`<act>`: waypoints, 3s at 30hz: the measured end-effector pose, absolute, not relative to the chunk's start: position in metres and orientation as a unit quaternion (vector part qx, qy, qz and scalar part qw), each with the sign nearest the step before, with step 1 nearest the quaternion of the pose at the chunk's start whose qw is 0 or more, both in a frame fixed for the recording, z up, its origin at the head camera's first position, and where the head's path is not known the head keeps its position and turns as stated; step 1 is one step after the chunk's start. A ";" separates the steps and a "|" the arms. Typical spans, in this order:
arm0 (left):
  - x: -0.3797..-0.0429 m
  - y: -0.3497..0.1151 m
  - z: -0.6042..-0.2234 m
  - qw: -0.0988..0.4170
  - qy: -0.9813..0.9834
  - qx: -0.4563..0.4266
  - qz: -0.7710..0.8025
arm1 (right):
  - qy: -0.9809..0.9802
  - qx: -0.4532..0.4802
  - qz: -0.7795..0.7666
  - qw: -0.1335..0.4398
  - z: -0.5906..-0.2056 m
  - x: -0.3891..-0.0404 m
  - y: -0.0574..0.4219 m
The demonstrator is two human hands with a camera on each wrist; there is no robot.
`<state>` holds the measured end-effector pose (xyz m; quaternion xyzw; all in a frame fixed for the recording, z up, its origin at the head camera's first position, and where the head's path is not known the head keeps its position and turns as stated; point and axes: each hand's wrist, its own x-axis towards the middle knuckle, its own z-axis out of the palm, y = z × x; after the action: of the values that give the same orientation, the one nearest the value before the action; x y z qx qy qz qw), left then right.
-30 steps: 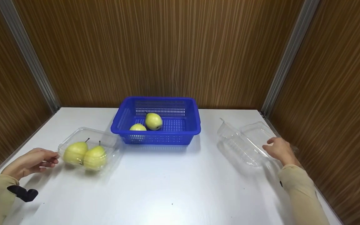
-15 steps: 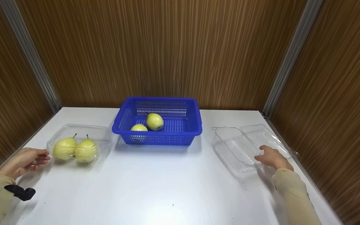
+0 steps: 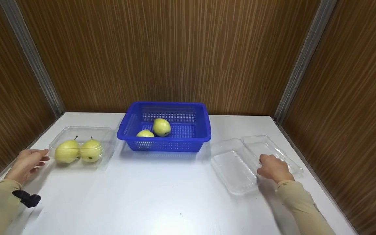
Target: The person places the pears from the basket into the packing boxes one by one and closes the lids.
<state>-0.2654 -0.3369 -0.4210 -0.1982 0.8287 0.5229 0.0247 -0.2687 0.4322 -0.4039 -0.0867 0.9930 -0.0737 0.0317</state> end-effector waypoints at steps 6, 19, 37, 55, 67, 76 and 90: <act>-0.264 -0.324 -0.417 -0.077 0.892 -0.200 0.398 | 0.987 -0.099 -0.105 0.067 -0.402 -0.260 0.409; -0.272 -0.287 -0.411 -0.212 0.893 -0.157 0.366 | 0.976 -0.077 -0.164 0.120 -0.407 -0.249 0.344; -0.296 -0.217 -0.395 -0.252 0.909 -0.049 0.328 | 0.968 -0.090 -0.201 0.124 -0.417 -0.242 0.278; -0.322 -0.141 -0.388 -0.219 0.930 0.053 0.291 | 0.966 -0.095 -0.202 0.131 -0.417 -0.240 0.219; -0.347 -0.086 -0.373 -0.098 0.958 0.099 0.250 | 0.967 -0.096 -0.194 0.135 -0.419 -0.239 0.205; -0.373 -0.064 -0.373 0.038 0.962 0.026 0.268 | 0.967 -0.099 -0.195 0.130 -0.421 -0.238 0.202; -0.392 -0.046 -0.379 0.089 0.966 -0.042 0.239 | 0.965 -0.095 -0.199 0.139 -0.419 -0.238 0.204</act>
<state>-0.3922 -0.0456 -0.3794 -0.0425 0.9660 0.2390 0.0888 -0.2376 0.2036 -0.4187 -0.0948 0.9653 -0.1994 0.1394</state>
